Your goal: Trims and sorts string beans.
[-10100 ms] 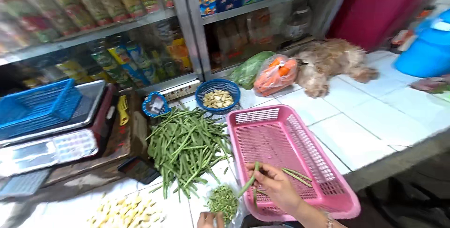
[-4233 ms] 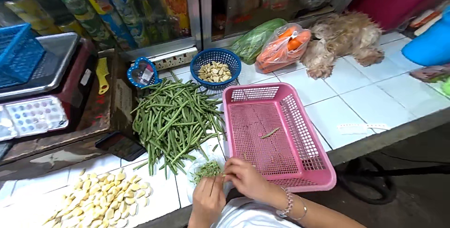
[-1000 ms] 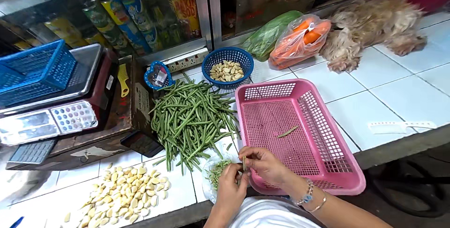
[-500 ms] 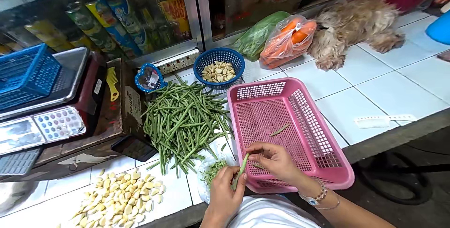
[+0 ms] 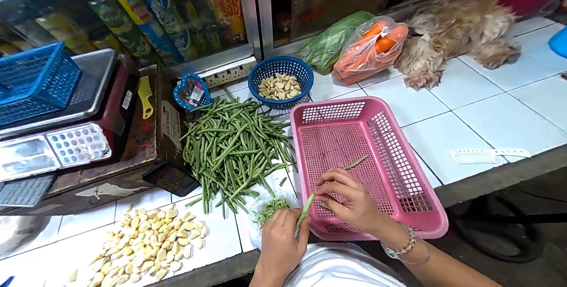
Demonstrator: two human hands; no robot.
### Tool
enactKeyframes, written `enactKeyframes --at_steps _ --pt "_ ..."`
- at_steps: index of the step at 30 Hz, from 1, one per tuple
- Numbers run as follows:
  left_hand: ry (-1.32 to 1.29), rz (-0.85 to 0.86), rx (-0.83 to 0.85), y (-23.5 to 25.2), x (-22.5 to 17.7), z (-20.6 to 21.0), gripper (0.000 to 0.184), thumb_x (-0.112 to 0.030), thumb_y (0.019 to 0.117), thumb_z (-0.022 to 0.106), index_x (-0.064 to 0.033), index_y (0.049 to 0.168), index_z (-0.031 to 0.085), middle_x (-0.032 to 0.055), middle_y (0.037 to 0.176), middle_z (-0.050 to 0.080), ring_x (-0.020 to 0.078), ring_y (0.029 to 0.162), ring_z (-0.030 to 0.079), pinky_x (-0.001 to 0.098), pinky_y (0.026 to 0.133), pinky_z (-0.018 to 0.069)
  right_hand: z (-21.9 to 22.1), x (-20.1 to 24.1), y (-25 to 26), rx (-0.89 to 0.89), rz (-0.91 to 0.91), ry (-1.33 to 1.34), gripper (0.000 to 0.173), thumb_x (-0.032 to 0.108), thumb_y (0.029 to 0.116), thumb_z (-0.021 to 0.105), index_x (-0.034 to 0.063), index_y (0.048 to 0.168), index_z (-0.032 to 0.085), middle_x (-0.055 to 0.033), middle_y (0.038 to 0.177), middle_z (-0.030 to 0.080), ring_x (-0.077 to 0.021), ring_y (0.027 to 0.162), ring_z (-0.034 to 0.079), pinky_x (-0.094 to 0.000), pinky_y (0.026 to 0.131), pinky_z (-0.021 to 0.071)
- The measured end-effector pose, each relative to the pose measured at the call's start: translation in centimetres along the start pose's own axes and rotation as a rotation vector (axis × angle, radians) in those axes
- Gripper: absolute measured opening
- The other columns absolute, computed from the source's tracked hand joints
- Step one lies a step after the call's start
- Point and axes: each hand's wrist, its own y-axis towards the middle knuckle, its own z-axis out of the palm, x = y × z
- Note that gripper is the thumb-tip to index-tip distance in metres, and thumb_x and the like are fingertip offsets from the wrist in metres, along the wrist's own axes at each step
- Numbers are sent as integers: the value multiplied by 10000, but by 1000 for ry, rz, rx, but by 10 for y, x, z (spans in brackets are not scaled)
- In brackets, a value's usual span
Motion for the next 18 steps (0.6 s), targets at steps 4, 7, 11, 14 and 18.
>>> enactKeyframes --at_steps 4,7,11,14,18 --pt "11 -8 -12 -1 0 1 206 -186 906 632 -1 871 715 81 719 671 145 658 649 209 643 536 3 -1 -1 -31 -87 -117 129 175 954 624 98 860 668 -66 896 640 -146 982 574 -185 955 408" --pt "7 -37 -20 -2 -5 1 194 -176 888 642 1 856 714 81 696 662 130 621 632 196 614 523 7 0 -1 -71 -117 -176 139 192 967 602 113 864 653 -57 887 630 -154 969 571 -210 959 398" --pt "-43 -105 -22 -2 -13 3 187 -155 878 651 20 860 716 92 688 659 104 566 596 175 568 500 10 1 -1 -94 -129 -213 160 196 983 574 116 860 638 -59 882 626 -164 953 566 -221 945 394" --pt "-75 -131 -28 -3 -17 5 183 -140 877 655 33 870 712 93 686 649 83 545 563 152 551 475 12 0 -3 -115 -156 -278 173 185 999 541 117 862 623 -61 874 619 -173 925 565 -235 955 395" --pt "-71 -130 -21 -4 -20 6 184 -144 868 658 31 855 715 91 680 658 79 538 570 151 548 479 15 2 -5 -136 -207 -371 174 161 1007 492 124 882 606 -55 871 602 -187 923 567 -269 1009 384"
